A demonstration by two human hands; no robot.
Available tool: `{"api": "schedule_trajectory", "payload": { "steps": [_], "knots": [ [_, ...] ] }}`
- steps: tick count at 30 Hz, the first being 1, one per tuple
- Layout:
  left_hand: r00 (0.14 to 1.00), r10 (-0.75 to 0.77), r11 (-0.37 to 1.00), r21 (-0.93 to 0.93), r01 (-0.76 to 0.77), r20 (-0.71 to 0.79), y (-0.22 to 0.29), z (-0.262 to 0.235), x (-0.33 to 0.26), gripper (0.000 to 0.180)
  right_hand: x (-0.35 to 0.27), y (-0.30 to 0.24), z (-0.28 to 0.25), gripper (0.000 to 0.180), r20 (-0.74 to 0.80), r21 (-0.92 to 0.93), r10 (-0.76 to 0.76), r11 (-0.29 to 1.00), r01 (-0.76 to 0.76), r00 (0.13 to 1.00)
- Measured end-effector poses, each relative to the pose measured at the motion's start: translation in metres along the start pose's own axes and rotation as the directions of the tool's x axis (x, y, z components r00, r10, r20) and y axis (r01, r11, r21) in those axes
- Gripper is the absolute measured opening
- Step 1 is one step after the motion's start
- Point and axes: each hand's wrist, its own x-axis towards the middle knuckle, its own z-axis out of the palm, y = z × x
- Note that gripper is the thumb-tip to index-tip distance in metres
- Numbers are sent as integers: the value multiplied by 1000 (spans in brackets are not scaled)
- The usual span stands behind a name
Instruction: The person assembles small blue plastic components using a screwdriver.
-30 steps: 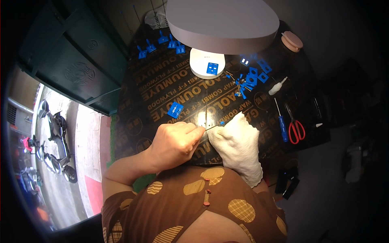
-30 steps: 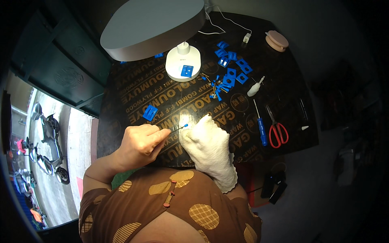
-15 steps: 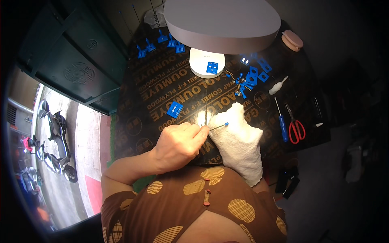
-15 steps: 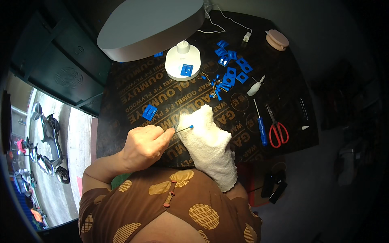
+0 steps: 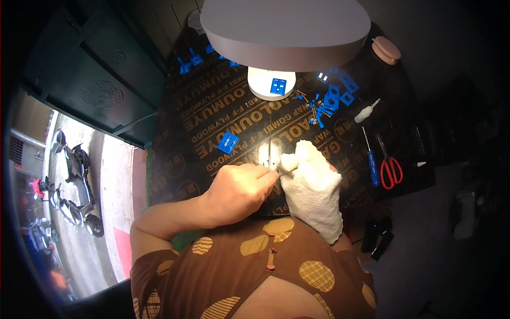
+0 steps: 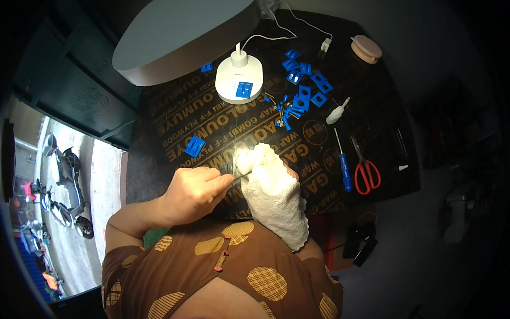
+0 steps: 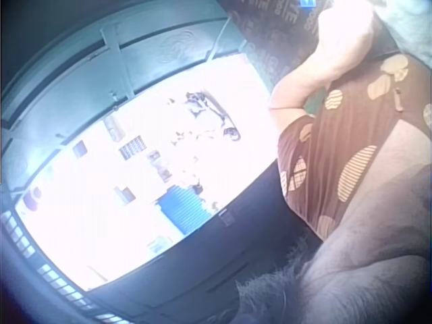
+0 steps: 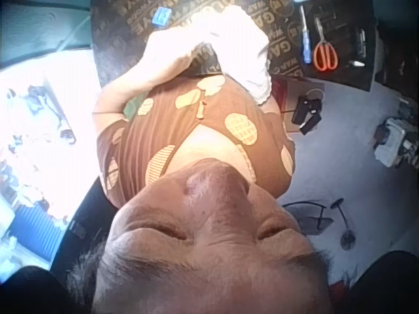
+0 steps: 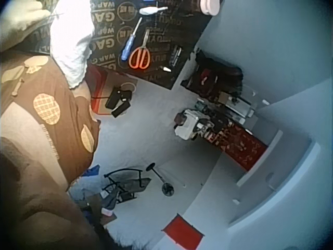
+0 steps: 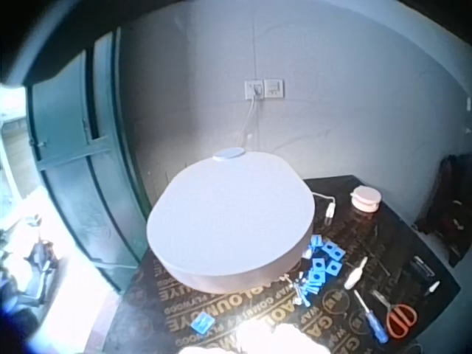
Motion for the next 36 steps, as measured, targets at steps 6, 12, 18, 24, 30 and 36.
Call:
{"api": "schedule_trajectory", "payload": {
  "steps": [6,12,18,24,30,36],
  "knots": [
    [924,-182,847,-423,321,336,-18,-7,14,18,2,-7,-2,20,12,232,201,952,-198,980],
    [746,-167,224,-712,666,645,-35,4,18,20,-3,-3,6,27,79,311,233,918,-246,969],
    [778,-219,106,-778,619,589,-38,3,10,18,2,-11,4,40,10,324,203,926,-195,979],
    [799,-258,131,-800,585,543,-36,11,6,15,0,-16,-3,33,82,321,111,938,-132,990],
    [806,-298,295,-753,588,512,-31,16,4,14,-8,-12,4,25,47,220,21,975,-31,999],
    [838,-319,404,-736,543,443,-27,18,-1,15,-12,-11,12,25,90,504,141,847,-167,986]
  ]
}}
